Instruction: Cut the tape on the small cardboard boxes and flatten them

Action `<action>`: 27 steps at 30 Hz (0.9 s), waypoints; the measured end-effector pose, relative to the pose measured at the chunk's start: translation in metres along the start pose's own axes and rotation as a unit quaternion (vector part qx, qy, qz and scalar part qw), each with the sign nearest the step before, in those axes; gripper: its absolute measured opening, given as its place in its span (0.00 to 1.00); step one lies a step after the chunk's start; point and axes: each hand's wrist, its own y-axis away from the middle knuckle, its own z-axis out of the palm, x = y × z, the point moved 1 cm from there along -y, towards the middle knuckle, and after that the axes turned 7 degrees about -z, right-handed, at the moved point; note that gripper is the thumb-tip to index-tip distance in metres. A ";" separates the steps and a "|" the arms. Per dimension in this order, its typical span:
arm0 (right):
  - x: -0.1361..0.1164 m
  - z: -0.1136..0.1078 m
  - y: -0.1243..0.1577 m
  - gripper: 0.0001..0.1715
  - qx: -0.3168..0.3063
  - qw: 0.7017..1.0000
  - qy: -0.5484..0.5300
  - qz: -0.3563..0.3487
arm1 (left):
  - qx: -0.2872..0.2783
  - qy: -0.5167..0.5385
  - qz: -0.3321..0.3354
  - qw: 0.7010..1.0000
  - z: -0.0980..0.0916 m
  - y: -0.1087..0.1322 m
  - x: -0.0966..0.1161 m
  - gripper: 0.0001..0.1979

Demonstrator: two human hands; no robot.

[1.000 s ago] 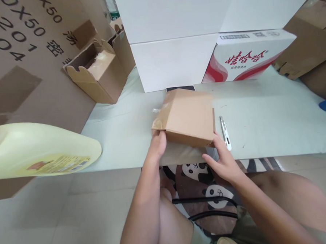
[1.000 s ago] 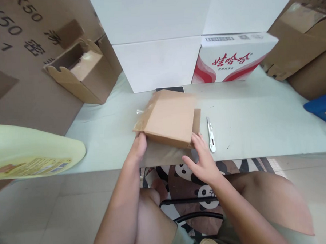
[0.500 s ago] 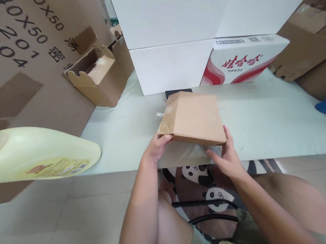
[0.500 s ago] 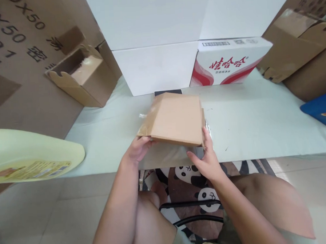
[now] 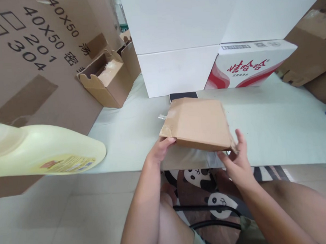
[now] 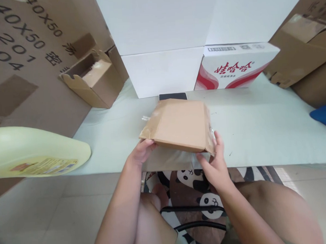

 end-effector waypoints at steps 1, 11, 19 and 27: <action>-0.003 -0.001 -0.001 0.44 0.061 0.998 -0.027 0.017 | -0.001 0.001 0.005 1.000 0.002 0.000 0.000 0.25; -0.010 -0.013 -0.006 0.28 0.048 0.986 0.143 -0.073 | -0.022 0.006 -0.008 1.000 0.005 -0.002 0.000 0.22; -0.010 -0.023 -0.019 0.17 -0.082 0.931 0.318 -0.156 | -0.096 -0.077 0.032 0.992 0.008 0.002 0.008 0.21; -0.009 -0.025 -0.020 0.27 -0.124 0.971 0.203 -0.021 | -0.085 -0.087 0.025 0.992 0.011 0.002 0.015 0.29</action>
